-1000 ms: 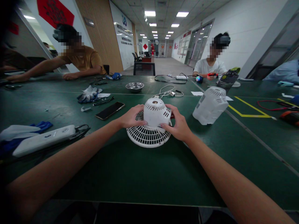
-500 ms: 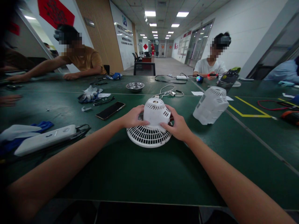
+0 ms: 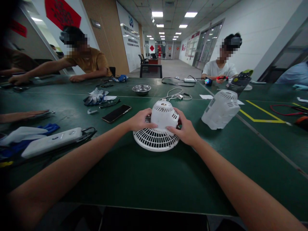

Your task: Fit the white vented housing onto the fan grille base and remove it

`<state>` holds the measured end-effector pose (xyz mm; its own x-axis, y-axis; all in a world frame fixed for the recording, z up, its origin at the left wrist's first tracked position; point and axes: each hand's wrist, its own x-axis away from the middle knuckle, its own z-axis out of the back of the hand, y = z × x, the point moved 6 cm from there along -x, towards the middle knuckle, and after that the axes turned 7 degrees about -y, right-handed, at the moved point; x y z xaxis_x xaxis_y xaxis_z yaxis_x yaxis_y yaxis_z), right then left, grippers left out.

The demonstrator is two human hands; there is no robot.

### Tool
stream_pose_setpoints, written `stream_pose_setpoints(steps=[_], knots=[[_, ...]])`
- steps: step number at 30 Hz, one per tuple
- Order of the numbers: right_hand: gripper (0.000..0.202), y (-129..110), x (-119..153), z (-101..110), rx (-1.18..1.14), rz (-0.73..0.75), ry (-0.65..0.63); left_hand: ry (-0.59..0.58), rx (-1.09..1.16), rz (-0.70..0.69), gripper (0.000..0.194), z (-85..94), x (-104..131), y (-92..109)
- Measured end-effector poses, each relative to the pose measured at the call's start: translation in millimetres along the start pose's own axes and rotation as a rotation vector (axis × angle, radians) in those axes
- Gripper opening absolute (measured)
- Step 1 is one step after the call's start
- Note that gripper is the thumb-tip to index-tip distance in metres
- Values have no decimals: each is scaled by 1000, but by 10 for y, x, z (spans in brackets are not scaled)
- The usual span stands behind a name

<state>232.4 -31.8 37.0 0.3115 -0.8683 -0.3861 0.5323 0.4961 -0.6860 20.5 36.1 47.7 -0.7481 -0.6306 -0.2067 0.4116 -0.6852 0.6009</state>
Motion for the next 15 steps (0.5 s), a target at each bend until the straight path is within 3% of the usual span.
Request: stream_pose_setpoints(steps=[15], knots=[[83,1,-53,-2,-50,49,-17,26,133,-20,57,-35,2,-46]])
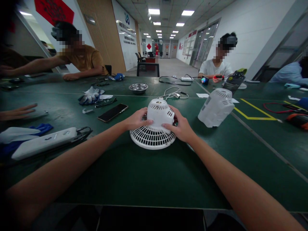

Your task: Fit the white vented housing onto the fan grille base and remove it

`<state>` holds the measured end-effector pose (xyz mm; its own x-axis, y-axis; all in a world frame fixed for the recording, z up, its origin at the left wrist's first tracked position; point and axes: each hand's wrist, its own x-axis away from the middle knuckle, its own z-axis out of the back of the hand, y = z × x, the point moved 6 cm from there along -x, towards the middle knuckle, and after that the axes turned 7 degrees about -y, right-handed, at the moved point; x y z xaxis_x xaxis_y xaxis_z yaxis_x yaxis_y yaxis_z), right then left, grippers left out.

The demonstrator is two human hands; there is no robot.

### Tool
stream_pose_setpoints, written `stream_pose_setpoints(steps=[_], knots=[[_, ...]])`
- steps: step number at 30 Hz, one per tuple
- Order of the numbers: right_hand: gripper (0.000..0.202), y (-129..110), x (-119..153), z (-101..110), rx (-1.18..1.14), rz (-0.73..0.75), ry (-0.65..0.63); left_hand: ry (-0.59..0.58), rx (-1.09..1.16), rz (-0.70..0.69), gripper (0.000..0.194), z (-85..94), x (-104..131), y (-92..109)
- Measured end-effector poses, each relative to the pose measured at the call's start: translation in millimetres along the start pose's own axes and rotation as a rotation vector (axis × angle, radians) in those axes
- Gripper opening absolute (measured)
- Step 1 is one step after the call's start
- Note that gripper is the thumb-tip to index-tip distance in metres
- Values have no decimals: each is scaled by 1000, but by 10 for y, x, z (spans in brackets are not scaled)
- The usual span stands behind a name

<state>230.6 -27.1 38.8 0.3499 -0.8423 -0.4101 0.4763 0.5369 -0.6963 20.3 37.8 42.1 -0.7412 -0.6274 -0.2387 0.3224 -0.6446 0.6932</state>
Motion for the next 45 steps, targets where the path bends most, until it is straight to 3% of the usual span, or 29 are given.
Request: stream_pose_setpoints(steps=[15,20,23,26,29,32,38,45], knots=[[80,-70,77,-8,60,-18,45,-43,-158,-45,58,-6,6,64],[95,-92,90,-6,150,-1,46,0,-109,-91,53,31,21,135],[99,-77,101,-48,45,-36,-10,43,14,-131,64,32,36,167],[103,-84,109,-85,-28,-46,-55,4,111,-214,87,-39,41,174],[104,-92,108,-91,-81,-35,-81,-22,78,-264,115,-119,33,154],[106,-101,106,-82,-112,-45,-100,23,-29,-276,127,-152,22,157],[101,-167,97,-64,-124,-60,-99,101,-175,-358,119,-150,35,266],[99,-218,83,-78,-198,-101,-116,111,-180,-370,111,-117,45,252]])
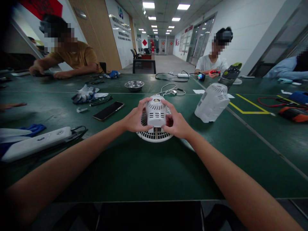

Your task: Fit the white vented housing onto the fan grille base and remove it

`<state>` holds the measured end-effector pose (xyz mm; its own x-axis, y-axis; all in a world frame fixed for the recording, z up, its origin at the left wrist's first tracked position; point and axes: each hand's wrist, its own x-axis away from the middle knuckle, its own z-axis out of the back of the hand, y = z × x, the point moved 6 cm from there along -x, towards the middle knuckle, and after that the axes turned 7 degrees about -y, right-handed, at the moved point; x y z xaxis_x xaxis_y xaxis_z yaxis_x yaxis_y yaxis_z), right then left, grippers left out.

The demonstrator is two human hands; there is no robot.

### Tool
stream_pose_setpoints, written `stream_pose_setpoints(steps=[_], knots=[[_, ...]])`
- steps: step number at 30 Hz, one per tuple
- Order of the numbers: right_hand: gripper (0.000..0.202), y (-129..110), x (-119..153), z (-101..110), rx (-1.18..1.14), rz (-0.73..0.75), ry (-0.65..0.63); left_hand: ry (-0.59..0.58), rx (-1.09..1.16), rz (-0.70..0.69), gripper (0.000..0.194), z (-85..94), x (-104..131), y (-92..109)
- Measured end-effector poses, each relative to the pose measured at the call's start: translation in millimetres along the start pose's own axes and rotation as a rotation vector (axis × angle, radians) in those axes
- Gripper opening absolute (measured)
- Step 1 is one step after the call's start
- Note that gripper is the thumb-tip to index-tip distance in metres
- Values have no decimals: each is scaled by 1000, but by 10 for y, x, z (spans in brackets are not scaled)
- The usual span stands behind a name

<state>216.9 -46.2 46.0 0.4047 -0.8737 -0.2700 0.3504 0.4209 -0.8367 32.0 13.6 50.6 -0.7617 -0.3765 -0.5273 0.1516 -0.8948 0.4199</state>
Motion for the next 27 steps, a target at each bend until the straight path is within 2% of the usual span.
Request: stream_pose_setpoints(steps=[6,13,16,19,24,26,27], knots=[[101,-21,-6,-13,14,-29,-17,-1,13,-21,111,-2,17,-17],[100,11,-9,16,159,-8,-72,-38,14,-17,118,1,19,-91],[106,7,1,36,261,12,-69,9,-50,40,120,-40,29,-84],[115,-9,4,59,388,44,5,73,-144,110,121,-100,33,-40],[114,-17,-6,94,520,93,192,93,-170,172,104,-120,39,-57],[106,9,-12,119,528,87,228,117,-159,233,90,-77,78,-171],[103,32,-13,142,516,71,245,140,-161,309,77,-46,114,-268]])
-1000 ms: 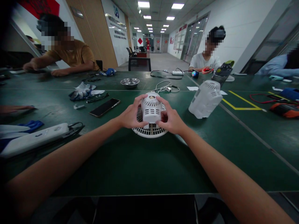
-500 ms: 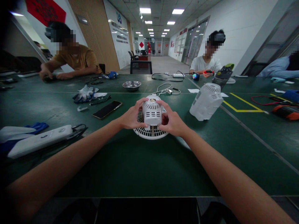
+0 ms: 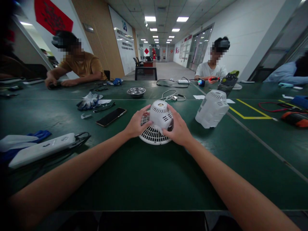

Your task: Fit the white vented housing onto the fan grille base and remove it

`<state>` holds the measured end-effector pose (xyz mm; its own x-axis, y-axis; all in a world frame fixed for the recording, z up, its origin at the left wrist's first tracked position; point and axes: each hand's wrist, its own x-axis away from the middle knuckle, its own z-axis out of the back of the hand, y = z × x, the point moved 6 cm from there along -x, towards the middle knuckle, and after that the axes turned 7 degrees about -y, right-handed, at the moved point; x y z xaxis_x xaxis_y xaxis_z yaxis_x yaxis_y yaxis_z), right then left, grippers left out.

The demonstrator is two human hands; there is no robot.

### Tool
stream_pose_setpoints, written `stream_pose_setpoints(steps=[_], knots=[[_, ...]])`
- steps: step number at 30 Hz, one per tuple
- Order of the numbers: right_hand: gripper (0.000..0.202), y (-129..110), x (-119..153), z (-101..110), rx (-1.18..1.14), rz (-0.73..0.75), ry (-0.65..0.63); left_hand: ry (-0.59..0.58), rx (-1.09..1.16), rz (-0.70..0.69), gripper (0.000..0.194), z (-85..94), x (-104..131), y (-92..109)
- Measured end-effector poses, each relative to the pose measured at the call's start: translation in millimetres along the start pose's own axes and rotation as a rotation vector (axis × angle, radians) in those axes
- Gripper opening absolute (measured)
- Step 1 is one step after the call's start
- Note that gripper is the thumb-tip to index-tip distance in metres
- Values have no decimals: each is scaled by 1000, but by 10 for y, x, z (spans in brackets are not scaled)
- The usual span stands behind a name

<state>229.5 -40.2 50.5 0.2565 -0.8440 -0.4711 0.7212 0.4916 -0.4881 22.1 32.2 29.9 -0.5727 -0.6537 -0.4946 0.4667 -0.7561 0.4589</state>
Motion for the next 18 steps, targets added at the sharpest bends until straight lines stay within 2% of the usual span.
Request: stream_pose_setpoints(steps=[3,5,6,9,13,16,18], knots=[[97,125,2,18,-89,-97,5,96,87,292,58,52,46,-381],[100,176,11,12,-156,-136,-13,82,196,437,57,23,88,-575],[102,182,16,9,-179,-140,-16,73,241,468,56,11,101,-629],[104,175,30,17,-220,-151,16,87,366,456,52,17,116,-671],[99,230,43,24,-440,-263,110,258,554,341,55,129,113,-652],[82,258,56,-29,-726,-338,177,357,647,243,55,172,95,-647],[65,212,62,-118,-873,-350,146,310,696,214,51,119,63,-637]])
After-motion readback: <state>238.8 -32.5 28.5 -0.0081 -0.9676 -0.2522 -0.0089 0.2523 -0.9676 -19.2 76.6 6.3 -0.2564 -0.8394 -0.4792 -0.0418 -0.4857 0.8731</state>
